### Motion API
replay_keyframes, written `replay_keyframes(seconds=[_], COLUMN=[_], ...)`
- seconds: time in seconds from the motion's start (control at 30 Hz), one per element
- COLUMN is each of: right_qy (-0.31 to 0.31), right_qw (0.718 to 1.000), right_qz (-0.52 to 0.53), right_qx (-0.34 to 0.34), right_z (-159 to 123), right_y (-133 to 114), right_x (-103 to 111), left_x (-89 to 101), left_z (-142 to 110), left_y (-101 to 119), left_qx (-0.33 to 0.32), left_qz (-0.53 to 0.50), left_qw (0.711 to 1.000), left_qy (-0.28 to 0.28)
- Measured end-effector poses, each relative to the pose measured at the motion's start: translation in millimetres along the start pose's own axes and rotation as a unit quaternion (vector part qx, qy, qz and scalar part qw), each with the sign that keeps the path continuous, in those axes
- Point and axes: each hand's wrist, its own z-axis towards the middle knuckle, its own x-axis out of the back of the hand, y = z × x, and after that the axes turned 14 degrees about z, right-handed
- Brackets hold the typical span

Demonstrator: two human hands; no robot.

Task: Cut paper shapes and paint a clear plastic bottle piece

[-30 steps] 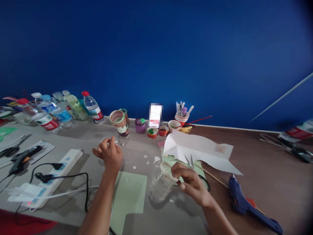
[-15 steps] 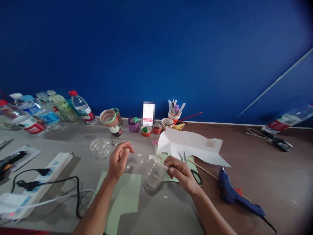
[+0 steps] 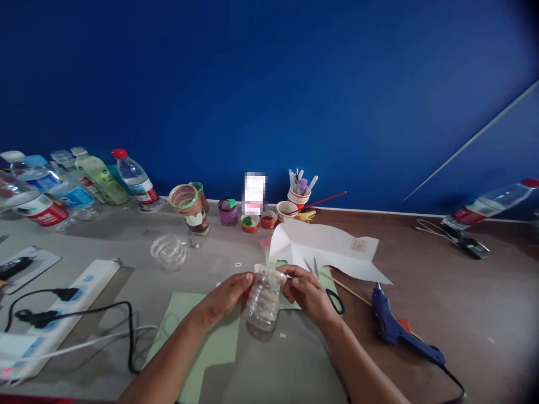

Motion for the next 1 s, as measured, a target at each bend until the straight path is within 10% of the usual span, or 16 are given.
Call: replay_keyframes(seconds=[0.67,1.0], right_qy=[-0.080,0.015], right_qw=[0.993,0.999], right_qz=[-0.083,-0.004], right_qx=[-0.013,0.039], right_z=[-8.5,-1.8], right_y=[-5.3,-6.0], right_x=[-8.4,1.2], left_x=[9.6,25.0], left_z=[-3.3,-7.4], left_y=[-8.7,-3.3], left_qx=[0.029,-0.059], left_qz=[0.037,-0.134], left_qw=[0.998,0.984], left_qy=[0.049,0.101])
